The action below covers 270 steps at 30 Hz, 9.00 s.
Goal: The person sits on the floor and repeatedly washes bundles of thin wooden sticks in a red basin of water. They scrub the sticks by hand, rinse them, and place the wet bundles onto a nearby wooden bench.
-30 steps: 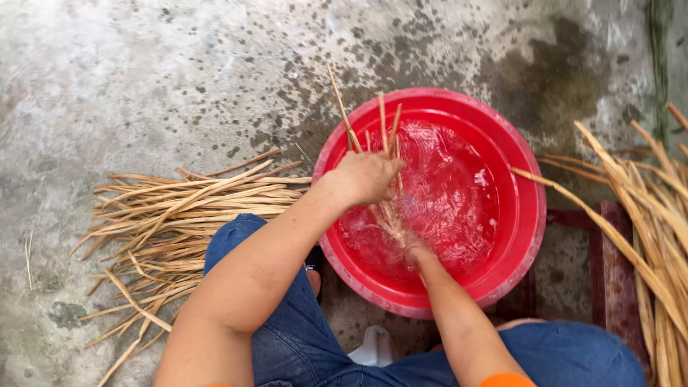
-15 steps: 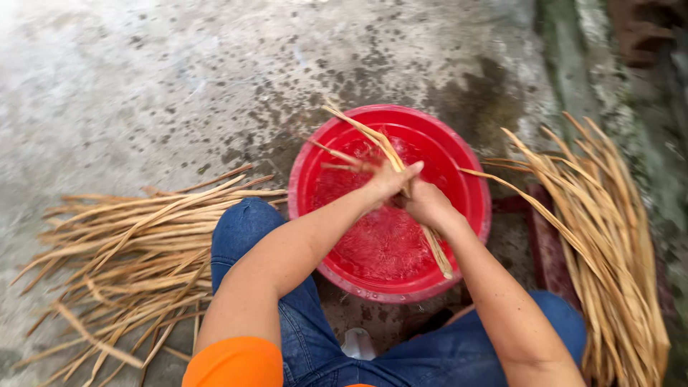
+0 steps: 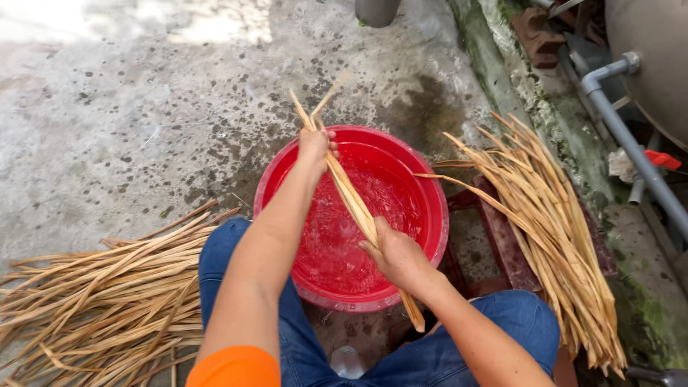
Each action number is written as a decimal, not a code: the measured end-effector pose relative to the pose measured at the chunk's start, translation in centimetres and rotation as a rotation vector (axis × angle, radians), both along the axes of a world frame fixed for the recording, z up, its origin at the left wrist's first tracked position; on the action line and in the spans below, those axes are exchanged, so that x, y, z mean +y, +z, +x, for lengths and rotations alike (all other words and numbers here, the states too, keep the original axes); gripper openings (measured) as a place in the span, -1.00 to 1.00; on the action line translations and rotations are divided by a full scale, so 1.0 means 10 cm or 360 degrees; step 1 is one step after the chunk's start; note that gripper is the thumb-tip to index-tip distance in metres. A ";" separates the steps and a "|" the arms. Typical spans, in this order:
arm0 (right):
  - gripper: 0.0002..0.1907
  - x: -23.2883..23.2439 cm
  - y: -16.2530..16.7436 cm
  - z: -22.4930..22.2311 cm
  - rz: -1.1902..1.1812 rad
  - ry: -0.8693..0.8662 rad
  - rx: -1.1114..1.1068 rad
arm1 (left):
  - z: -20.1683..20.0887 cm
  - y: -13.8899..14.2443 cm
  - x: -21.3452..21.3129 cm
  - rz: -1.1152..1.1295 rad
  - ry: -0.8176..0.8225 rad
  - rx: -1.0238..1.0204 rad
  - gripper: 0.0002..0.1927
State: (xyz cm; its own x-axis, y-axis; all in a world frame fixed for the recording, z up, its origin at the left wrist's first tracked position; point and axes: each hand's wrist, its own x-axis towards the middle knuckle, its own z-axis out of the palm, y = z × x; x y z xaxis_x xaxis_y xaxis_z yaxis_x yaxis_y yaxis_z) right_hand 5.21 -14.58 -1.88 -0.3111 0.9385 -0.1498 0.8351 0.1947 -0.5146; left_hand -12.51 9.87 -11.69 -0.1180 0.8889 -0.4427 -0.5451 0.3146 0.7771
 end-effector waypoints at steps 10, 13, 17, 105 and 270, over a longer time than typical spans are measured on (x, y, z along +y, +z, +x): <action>-0.70 -0.26 0.05 0.54 -0.0394 0.0014 0.0294 | -0.92 -0.10 0.34 0.0070 0.0338 -0.0084 -0.81; -0.78 -0.24 -0.05 0.79 -0.0667 -0.0244 0.0494 | -1.23 0.00 0.30 0.0182 0.0385 0.0383 -0.56; -0.71 0.03 -0.31 0.92 -0.0734 -0.0598 0.0706 | -1.03 0.25 0.11 0.0101 0.0020 0.1496 -0.19; -0.78 0.10 -0.66 0.14 -0.1186 -0.0498 0.1806 | 0.60 0.14 -1.40 -0.0126 -0.0676 -0.0245 -0.76; -0.75 -0.58 0.06 0.31 -0.1296 -0.0062 0.1211 | -1.23 0.13 0.13 0.0011 0.0068 -0.0003 -0.69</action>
State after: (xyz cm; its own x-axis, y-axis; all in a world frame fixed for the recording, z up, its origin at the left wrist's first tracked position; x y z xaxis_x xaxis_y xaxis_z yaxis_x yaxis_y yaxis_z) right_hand 8.36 -20.34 -1.27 -0.5560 0.6581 -0.5078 0.2460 -0.4533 -0.8567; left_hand -24.77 11.14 -10.36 -0.1554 0.8860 -0.4369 -0.5594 0.2856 0.7782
